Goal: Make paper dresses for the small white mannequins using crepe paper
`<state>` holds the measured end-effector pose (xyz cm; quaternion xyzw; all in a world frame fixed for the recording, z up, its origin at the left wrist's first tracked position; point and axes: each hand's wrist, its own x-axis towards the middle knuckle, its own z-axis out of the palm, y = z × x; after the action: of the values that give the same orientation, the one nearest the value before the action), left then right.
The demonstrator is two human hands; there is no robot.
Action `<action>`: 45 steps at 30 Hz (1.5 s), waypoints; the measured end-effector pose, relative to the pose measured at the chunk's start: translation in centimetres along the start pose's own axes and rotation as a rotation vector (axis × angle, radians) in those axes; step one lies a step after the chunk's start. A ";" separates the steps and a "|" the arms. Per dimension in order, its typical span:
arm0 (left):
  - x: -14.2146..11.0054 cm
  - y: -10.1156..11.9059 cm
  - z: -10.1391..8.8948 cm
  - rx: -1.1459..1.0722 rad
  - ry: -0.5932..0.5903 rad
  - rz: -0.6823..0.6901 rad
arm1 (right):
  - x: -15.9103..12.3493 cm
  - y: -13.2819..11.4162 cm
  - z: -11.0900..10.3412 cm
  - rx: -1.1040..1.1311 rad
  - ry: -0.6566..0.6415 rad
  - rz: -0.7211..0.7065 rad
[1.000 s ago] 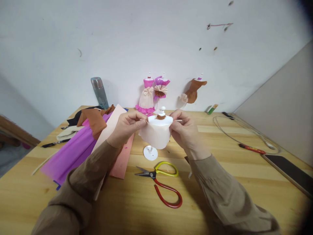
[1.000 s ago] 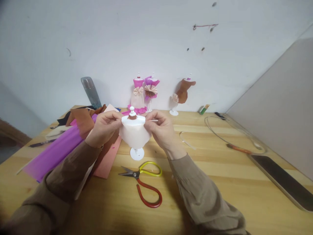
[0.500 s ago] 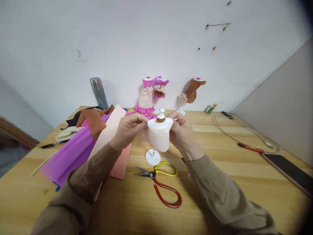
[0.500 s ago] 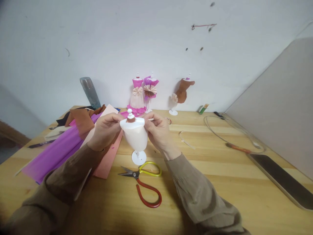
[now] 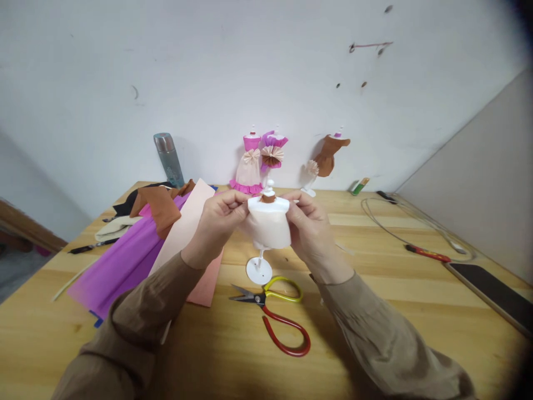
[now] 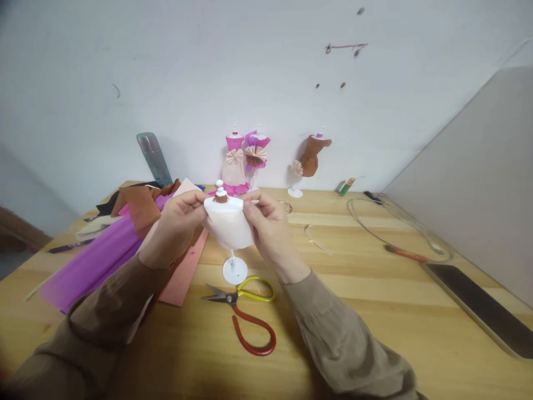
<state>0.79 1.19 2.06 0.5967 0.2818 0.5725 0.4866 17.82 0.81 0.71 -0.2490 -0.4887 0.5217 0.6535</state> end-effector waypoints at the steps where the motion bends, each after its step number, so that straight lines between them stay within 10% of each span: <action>1: 0.0 0.0 0.1 -0.012 0.007 -0.014 | -0.2 0.0 0.2 -0.004 0.014 -0.006; 12: -1.4 0.6 1.3 0.413 0.112 0.320 | -0.9 0.6 1.0 0.032 0.085 -0.047; 23: -2.2 -0.5 2.3 0.228 0.121 0.207 | -2.5 1.5 2.1 -0.144 0.257 -0.206; 32: -2.4 -1.0 2.5 0.260 0.149 0.388 | -2.2 2.0 1.1 -0.304 0.129 -0.494; 45: -2.4 -1.2 2.3 0.320 0.111 0.531 | -2.6 1.2 2.1 -0.054 0.115 -0.233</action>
<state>2.77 -1.13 0.30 0.6861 0.2286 0.6598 0.2039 15.47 -1.58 -0.42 -0.2375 -0.4899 0.4140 0.7295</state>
